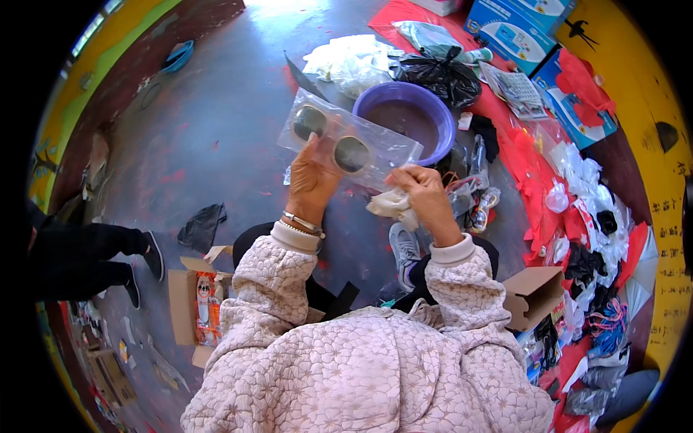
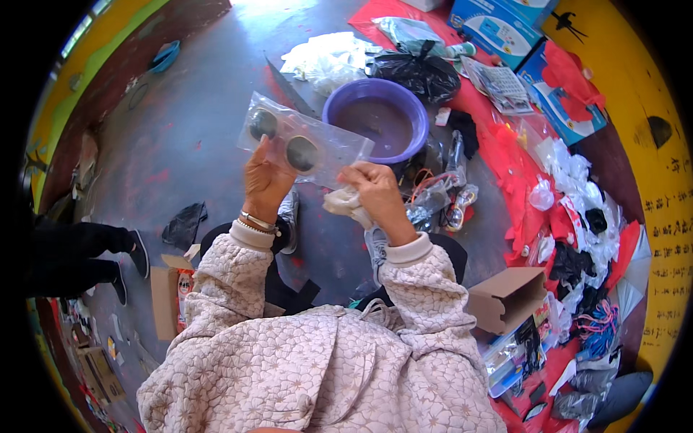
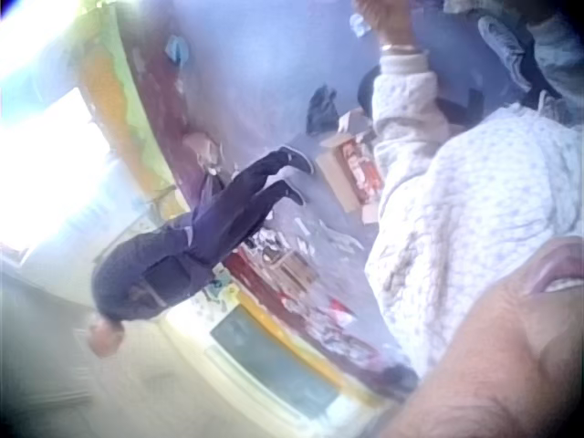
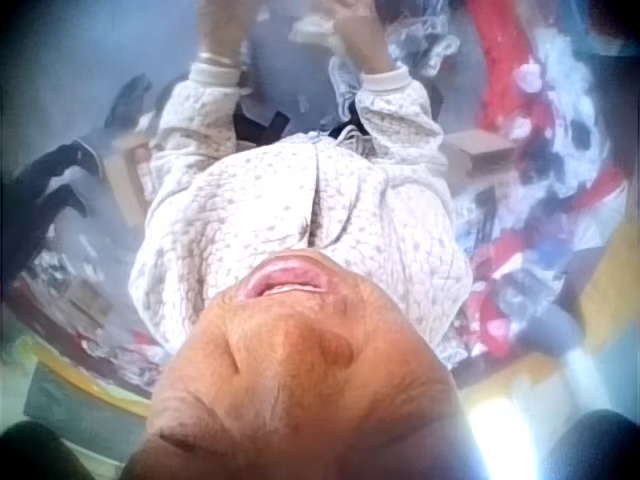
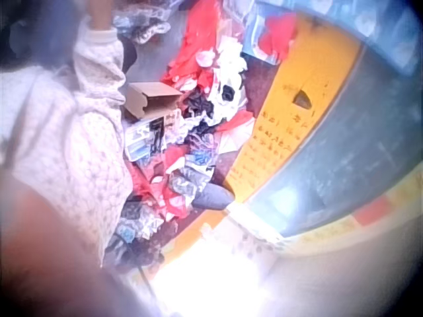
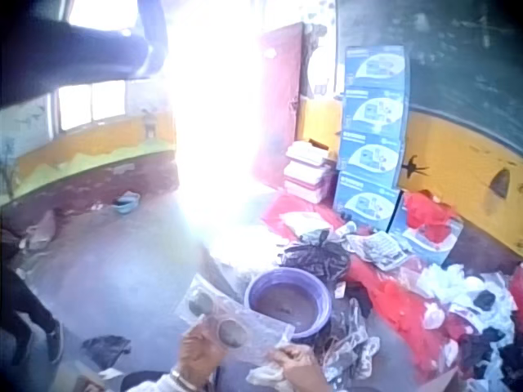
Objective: The person sits on the floor and wipes a pair of sunglasses with a white cloth. They remove the sunglasses from a plastic bag, wipe the lenses and frame, and then place them back into the bag.
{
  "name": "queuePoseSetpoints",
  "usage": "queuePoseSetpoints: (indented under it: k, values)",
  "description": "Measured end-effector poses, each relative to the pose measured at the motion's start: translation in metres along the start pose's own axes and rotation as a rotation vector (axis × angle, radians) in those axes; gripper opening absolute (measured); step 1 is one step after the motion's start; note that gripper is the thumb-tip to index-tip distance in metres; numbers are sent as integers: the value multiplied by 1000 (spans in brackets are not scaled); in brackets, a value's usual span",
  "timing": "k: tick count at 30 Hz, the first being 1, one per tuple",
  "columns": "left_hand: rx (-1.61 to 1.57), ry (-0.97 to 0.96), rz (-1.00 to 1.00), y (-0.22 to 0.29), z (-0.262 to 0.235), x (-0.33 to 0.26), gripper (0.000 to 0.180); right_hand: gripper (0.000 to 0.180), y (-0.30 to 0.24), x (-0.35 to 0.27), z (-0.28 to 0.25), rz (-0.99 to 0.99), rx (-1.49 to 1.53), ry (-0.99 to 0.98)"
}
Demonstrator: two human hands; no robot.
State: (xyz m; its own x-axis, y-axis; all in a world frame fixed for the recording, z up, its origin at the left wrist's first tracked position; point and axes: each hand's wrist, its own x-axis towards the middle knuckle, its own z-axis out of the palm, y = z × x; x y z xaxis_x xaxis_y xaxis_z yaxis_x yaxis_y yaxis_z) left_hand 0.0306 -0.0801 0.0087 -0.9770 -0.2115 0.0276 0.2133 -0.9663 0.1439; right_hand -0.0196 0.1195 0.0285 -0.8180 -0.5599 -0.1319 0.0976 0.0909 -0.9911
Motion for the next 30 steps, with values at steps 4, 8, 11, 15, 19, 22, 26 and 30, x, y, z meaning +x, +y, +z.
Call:
queuePoseSetpoints:
  k: [4, 8, 11, 15, 19, 22, 26, 30]
  values:
    - [77, 21, 134, 1, -1, 3, 44, 22, -2, 0, -10, 68, 11, -20]
    - [60, 3, 82, 6, 5, -4, 49, 17, -5, 0, -20, 42, 43, 18]
    - [97, -55, -12, 11, 17, -9, 54, 15, -5, 2, -37, 23, 151, 50]
    - [214, -178, -170, 21, 22, -12, 60, 12, -9, 4, -69, -18, 160, 55]
    - [752, -240, -233, 21, 29, -16, 56, 12, -22, -2, -81, 14, 26, 31]
    - [989, -74, -231, 8, 22, -16, 50, 13, -23, -3, -79, 59, 53, 33]
    - [956, -10, -234, 6, 25, -16, 44, 17, -24, -5, -84, 90, 14, -6]
    - [962, 8, -223, 14, 17, -16, 41, 19, -19, -5, -83, 128, 34, -46]
